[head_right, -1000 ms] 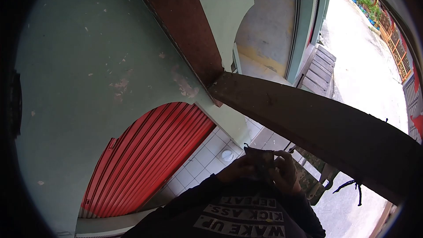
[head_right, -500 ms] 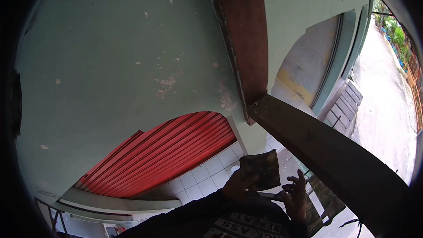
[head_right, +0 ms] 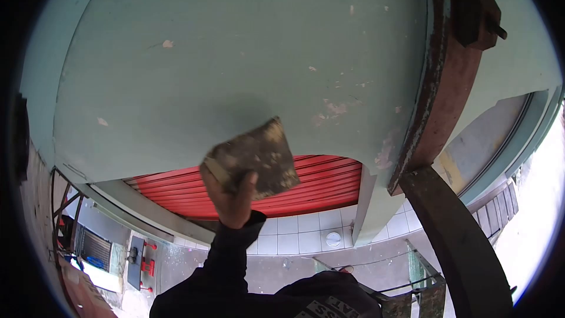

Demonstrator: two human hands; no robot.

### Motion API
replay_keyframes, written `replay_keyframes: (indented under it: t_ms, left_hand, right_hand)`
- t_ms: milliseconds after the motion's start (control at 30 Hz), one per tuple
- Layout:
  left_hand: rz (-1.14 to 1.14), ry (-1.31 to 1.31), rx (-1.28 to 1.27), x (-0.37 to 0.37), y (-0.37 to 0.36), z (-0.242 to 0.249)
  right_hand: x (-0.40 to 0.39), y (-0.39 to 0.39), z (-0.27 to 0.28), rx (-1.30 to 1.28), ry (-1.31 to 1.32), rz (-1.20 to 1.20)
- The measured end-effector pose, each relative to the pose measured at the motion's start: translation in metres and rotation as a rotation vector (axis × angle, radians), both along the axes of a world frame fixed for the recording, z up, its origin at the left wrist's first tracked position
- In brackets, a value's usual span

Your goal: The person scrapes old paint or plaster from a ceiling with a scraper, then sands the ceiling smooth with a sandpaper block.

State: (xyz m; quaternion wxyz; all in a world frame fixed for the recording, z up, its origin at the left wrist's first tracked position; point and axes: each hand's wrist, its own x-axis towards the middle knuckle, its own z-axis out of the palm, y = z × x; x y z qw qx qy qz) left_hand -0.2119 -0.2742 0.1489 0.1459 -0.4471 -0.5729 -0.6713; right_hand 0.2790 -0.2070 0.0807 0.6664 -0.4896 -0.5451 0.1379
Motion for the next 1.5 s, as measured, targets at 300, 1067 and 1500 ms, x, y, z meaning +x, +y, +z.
replay_keyframes:
  t_ms: [300, 1067, 1500]
  left_hand:
    - [0.329, 0.08, 0.213, -0.059, -0.015, 0.09]
    - [0.887, 0.62, -0.077, -0.072, 0.046, 0.045]
    - [0.954, 0.699, -0.026, -0.117, -0.01, 0.098]
  right_hand:
    - [0.036, 0.014, 0.025, -0.432, -1.718, -0.977]
    - [0.065, 0.035, 0.017, -0.307, -1.998, -0.959]
    - [0.025, 0.066, 0.047, 0.073, -0.676, -0.361]
